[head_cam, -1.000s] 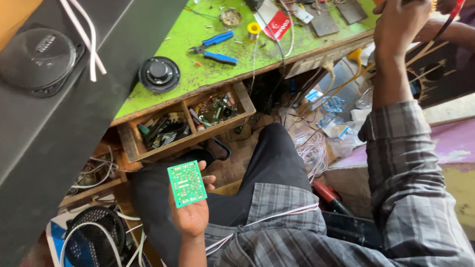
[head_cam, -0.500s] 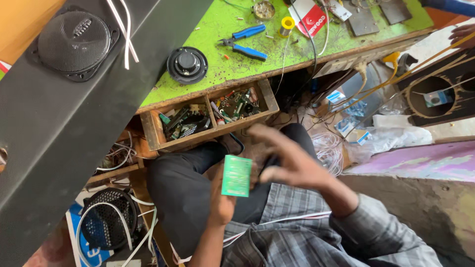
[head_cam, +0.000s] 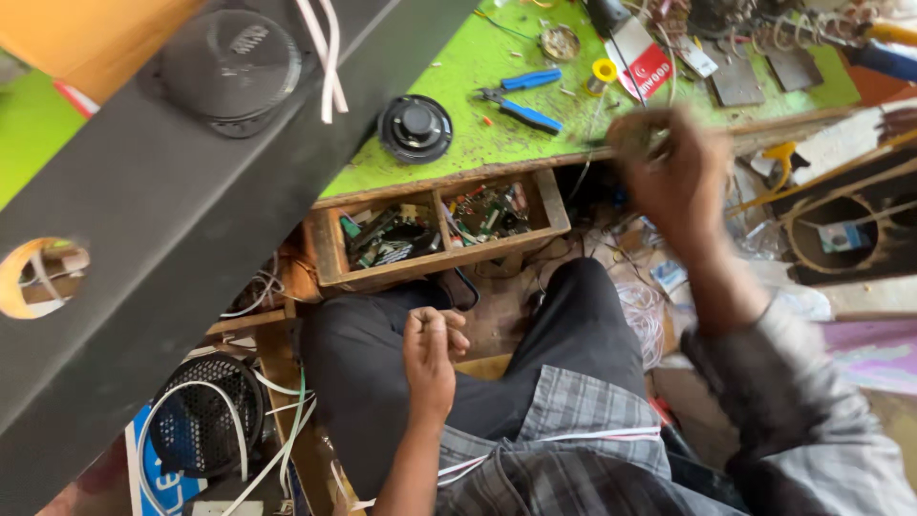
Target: The person sits on the floor and works on electronic components. They handle wires, cut them with pliers, retrieve a circuit board from a drawer, and use a soldering iron to work on the board. They also handle a speaker and other small parts.
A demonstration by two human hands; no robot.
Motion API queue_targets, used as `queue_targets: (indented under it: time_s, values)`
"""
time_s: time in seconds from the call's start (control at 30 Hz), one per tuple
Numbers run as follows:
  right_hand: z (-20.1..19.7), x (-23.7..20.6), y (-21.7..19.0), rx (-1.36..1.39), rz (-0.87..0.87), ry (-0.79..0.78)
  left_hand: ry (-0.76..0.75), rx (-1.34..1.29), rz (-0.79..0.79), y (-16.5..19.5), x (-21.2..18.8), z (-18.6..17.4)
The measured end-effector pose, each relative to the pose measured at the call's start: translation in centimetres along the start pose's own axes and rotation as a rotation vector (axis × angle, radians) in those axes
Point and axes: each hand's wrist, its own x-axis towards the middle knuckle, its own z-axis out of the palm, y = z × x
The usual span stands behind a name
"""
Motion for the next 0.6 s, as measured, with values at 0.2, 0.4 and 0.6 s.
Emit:
queue_targets:
  time_s: [0.2,0.4,0.6]
  values:
    - [1.9,12.9,5.5,-0.625,-0.346,0.017,0.023,-0.014,-0.033,-2.2,1.0,-0.7]
    - [4.6,17.7,4.8,-0.704,-0.191,-0.041,0.057,-0.028,-0.014,-2.6,1.7,-1.7]
    - [7.6,17.6,2.1,-0.711,-0.153,-0.089,0.087,-0.07,0.001,-2.4,2.0,-2.3]
